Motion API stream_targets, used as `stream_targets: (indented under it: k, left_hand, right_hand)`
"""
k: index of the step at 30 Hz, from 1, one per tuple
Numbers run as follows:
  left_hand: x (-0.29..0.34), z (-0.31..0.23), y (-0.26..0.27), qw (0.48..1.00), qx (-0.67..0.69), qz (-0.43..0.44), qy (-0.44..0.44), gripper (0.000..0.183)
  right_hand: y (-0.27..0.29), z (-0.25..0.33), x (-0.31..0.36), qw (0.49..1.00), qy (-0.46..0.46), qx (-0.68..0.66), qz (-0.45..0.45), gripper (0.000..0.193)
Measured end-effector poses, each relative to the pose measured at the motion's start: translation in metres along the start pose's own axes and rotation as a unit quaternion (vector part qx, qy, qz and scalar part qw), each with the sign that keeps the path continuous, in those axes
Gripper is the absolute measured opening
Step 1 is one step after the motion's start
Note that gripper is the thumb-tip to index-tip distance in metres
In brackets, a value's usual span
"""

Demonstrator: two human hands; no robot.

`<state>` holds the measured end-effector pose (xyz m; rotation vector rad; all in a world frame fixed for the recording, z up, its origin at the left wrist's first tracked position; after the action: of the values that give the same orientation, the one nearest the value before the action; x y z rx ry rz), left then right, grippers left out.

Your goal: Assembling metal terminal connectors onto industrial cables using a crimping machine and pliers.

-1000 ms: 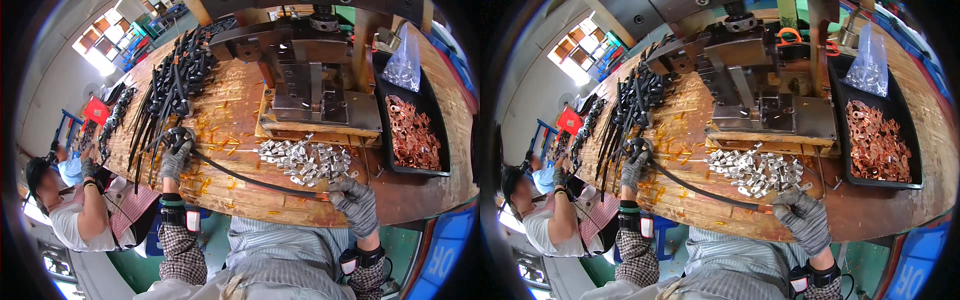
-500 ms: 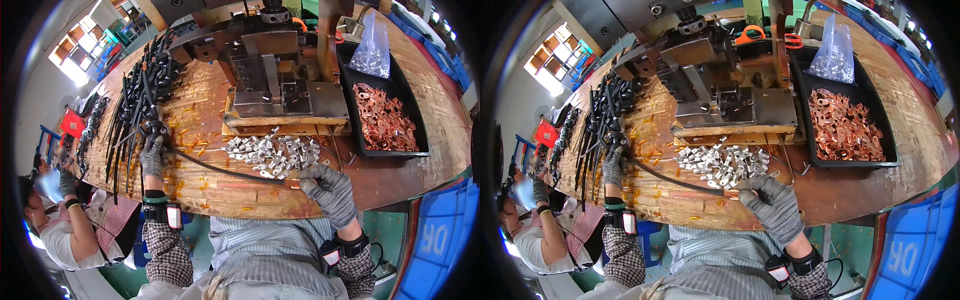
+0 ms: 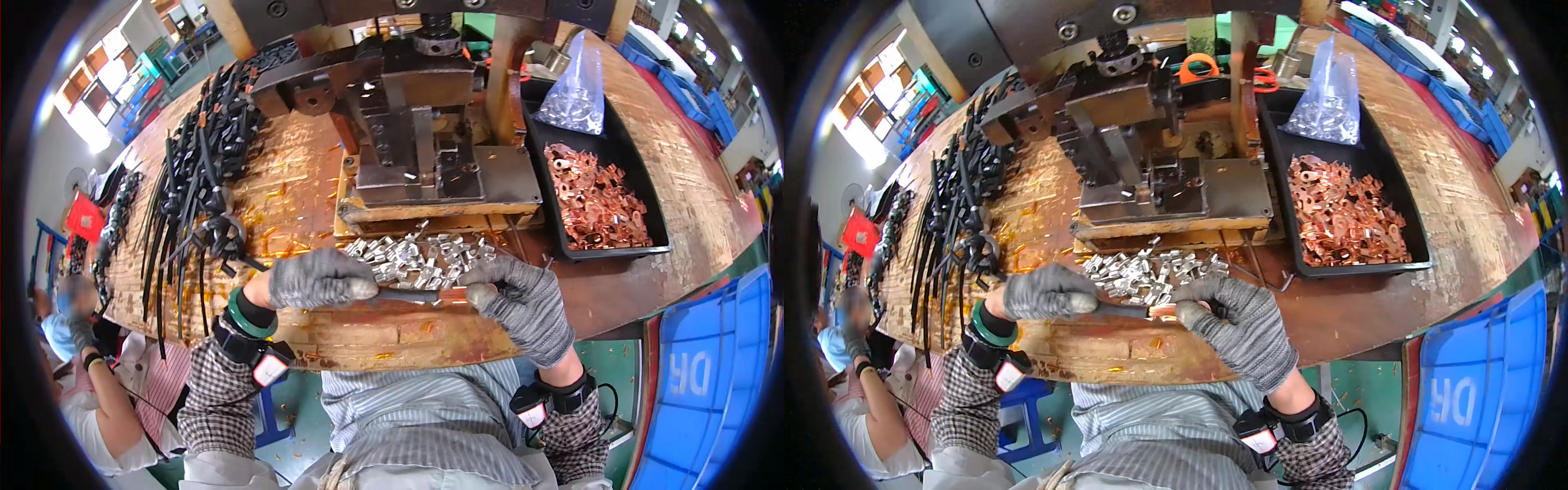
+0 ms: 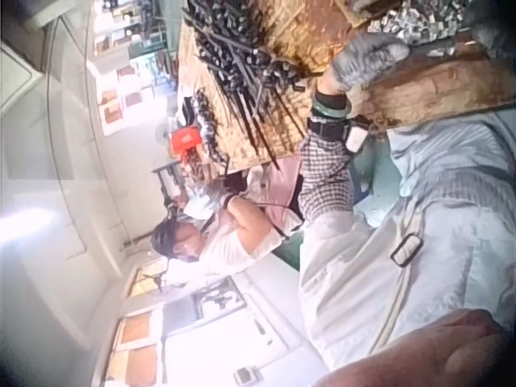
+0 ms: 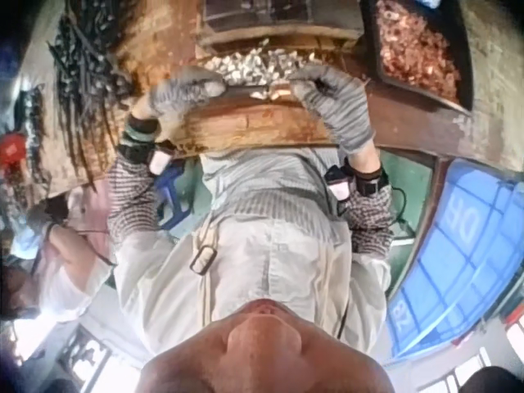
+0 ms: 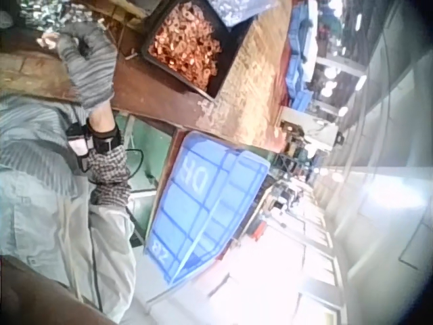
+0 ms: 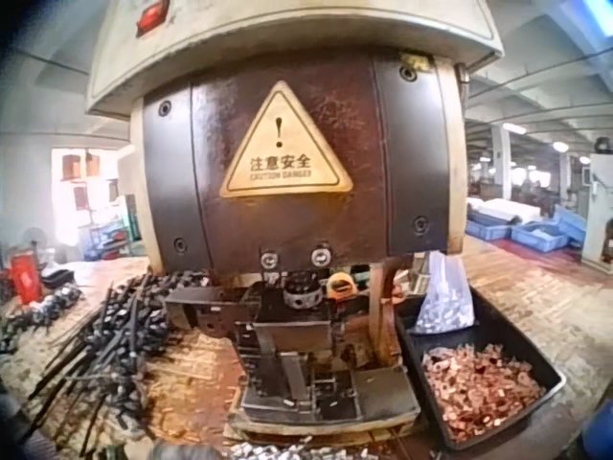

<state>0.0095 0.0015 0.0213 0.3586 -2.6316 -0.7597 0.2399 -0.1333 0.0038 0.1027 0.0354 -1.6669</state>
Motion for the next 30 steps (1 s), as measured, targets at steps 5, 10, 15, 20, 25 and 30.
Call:
stream_targets:
  k: [5,10,15,20,25,30]
  left_hand:
    - [-0.002,-0.015,0.027,0.967,-0.142,-0.178,-0.117,0.022]
    - [-0.005,-0.026,0.048,0.963,-0.160,-0.212,-0.050,0.022]
    - [-0.008,-0.027,0.066,0.981,-0.062,-0.185,-0.004,0.022]
    - [-0.008,-0.032,0.080,0.983,-0.092,-0.156,-0.023,0.021]
    - [-0.009,-0.020,0.089,0.983,-0.110,-0.144,0.003,0.021]
    - [-0.016,-0.018,0.090,0.973,-0.118,-0.185,-0.064,0.023]
  right_hand:
    - [0.002,0.008,-0.021,0.995,-0.043,-0.083,-0.031,0.013]
    - [0.002,0.012,-0.052,0.994,-0.015,-0.107,-0.036,0.016]
    - [0.014,0.022,-0.065,0.995,-0.017,-0.092,0.018,0.021]
    - [0.021,0.016,-0.080,0.988,-0.026,-0.145,0.039,0.021]
    - [0.024,0.016,-0.093,0.989,-0.018,-0.136,0.052,0.019]
    - [0.026,0.016,-0.103,0.988,-0.015,-0.145,0.058,0.016]
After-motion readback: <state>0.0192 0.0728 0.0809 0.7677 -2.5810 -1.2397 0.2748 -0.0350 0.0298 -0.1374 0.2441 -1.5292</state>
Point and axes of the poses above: each hand's wrist, its own x-axis away from the middle knuckle, its own y-axis out of the back of the hand, z = x × y, the point moved 1 cm from there along -x, towards the middle knuckle, and after that the axes turned 3 degrees about -x, right-handed, at the moved point
